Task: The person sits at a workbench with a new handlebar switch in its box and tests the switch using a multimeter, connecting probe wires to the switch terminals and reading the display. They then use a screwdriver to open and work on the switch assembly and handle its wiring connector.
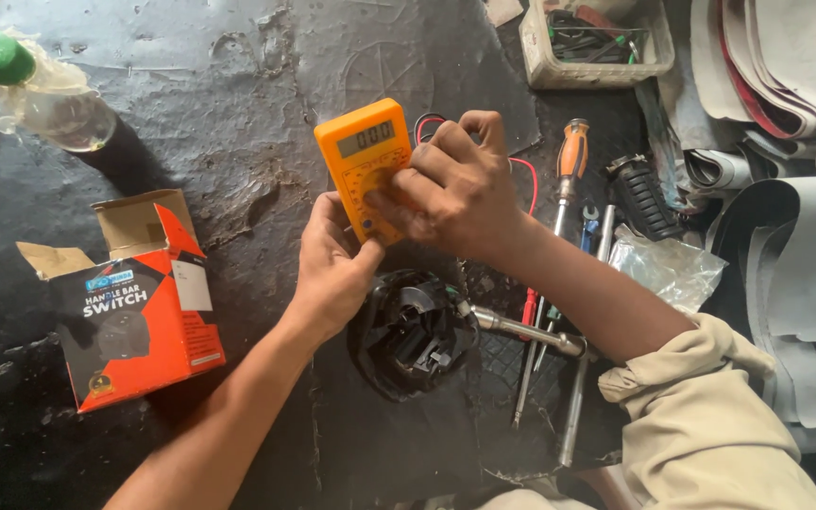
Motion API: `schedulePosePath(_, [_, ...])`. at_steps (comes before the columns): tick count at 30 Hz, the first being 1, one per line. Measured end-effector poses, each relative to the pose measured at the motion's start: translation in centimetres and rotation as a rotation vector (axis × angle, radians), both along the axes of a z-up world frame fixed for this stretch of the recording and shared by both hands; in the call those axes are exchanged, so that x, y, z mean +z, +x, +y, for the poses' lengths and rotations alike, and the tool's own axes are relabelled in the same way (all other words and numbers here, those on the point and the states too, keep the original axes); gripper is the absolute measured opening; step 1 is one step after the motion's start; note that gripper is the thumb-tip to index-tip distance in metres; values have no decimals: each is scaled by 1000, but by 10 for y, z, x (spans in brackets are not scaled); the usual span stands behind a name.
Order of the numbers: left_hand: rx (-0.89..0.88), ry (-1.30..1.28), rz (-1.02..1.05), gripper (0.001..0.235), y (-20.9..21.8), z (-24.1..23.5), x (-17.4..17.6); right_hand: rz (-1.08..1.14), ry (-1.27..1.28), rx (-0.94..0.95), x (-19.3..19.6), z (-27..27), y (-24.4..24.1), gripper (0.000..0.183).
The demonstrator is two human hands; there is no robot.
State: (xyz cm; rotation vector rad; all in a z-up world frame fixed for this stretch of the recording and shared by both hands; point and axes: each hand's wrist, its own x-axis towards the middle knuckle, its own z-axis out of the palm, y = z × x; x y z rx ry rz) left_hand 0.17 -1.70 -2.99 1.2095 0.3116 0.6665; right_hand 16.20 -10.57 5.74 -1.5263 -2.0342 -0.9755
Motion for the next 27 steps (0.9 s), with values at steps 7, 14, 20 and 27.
schedulePosePath(7, [53, 84, 12, 39, -1, -3, 2, 53, 30, -54, -2, -1, -10, 32])
schedulePosePath(14, [49, 99, -16, 38, -1, -10, 3, 210, 8, -16, -11, 1, -17, 31])
schedulePosePath(20, [18, 30, -34, 38, -1, -5, 2, 562, -116, 62, 17, -11, -9, 20])
schedulePosePath(27, [-24, -125, -65, 41, 0, -4, 0, 475, -246, 28, 23, -6, -1, 8])
